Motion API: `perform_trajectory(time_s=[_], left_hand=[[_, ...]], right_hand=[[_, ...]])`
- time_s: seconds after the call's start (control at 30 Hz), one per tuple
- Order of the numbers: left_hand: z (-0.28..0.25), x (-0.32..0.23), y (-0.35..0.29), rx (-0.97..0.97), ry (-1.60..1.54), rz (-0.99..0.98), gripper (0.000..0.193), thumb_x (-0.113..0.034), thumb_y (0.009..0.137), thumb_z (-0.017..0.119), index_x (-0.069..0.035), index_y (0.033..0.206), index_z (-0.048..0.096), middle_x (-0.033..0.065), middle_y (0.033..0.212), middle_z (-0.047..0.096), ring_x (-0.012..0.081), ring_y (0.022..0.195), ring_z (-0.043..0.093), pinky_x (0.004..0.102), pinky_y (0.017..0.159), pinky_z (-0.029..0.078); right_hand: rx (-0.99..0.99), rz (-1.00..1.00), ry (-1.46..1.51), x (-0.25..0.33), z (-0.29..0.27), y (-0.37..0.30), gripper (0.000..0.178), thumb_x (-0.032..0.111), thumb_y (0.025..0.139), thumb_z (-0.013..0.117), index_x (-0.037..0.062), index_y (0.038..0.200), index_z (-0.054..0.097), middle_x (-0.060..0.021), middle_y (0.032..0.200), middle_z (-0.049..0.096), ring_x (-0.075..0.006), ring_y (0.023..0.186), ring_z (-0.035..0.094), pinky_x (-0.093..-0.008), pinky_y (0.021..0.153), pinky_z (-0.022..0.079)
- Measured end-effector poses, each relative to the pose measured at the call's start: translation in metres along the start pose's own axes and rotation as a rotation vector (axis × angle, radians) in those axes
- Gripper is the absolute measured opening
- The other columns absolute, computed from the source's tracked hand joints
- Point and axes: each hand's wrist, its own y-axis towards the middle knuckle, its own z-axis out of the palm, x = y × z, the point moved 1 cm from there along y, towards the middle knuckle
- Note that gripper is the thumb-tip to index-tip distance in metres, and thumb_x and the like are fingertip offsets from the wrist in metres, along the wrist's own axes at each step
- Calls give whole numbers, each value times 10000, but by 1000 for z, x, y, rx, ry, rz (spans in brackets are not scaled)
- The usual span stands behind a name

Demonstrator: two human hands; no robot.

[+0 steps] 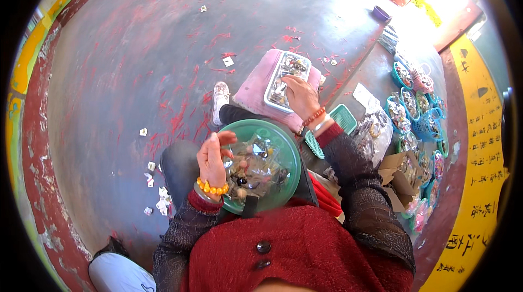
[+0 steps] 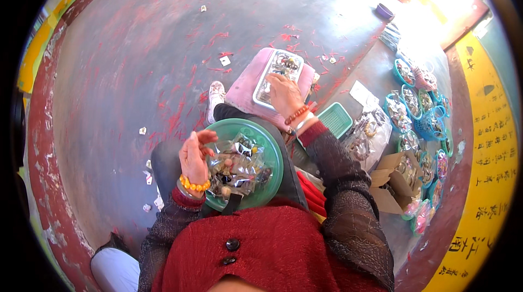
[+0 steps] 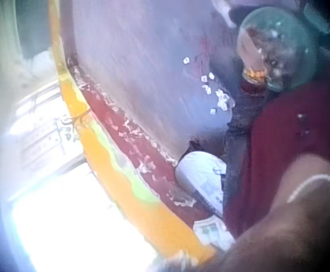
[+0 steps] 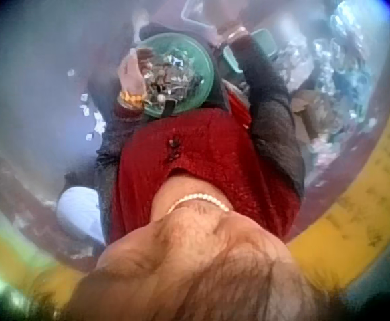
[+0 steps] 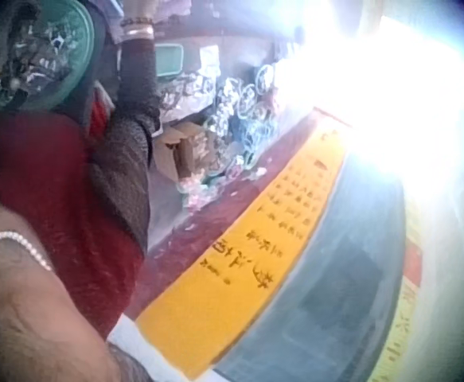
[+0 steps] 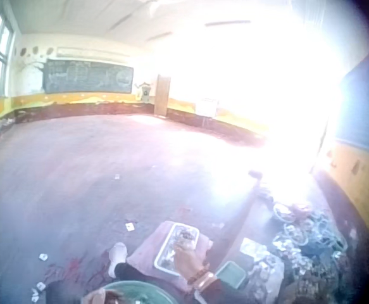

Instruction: The person sits on the floor and sorts small items from a green bowl into a white tray. They pick up items by hand, examine them, and place them into the tray.

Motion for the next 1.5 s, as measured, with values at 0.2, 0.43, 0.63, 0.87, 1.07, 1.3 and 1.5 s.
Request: perform_trajectory(time_s=[0.2,0.43,0.63,0.87,1.07,1.3,1.5], left_hand=[[-3,-7,-2,-171,37,116,503,-400,980,297,4,1046,590,88,1044,614,146,954,555,242,646,422],[-9,-1,-4,-149,188,146,486,-360,985,307,14,1063,606,101,1031,616,161,943,556,271,690,447],[-8,-4,-4,-138,160,143,485,-373,977,331,17,1058,609,94,1010,615,144,939,546,269,687,438],[-7,-9,-9,-1,180,76,418,-304,982,342,7,1039,615,80,998,625,138,882,563,267,696,451],[-3,-10,-8,304,-73,-294,401,-359,957,433,-7,1029,613,69,980,632,117,893,578,228,663,463],[-5,-1,-4,190,-153,-363,209,-198,913,559,-16,966,645,32,832,650,73,589,553,197,528,461],[-12,9,6,74,-311,-312,195,-210,899,583,-40,960,659,22,812,663,63,631,566,180,552,440]], right_hand=[[-47,-182,261,93,-23,-60,154,65,798,546,29,922,630,-136,943,636,-300,842,626,-378,730,504],[502,-10,-134,137,3,-96,320,224,793,581,26,1043,553,-121,942,589,-295,875,583,-402,697,495],[615,16,-207,125,28,-106,356,176,737,642,-22,1023,561,-152,925,600,-300,883,602,-375,753,497],[296,288,429,112,3,-93,241,121,798,580,12,1011,607,-180,825,635,-233,701,641,-336,668,508],[541,718,1420,117,-15,-87,209,157,922,523,4,1036,610,-27,883,644,-74,718,598,-213,642,488],[556,705,1417,129,-11,-90,222,189,908,561,-2,1010,609,-50,858,664,-95,707,628,-193,576,455],[553,784,1354,129,-7,-99,203,195,894,579,2,944,621,-79,838,683,-110,684,644,-176,533,428]])
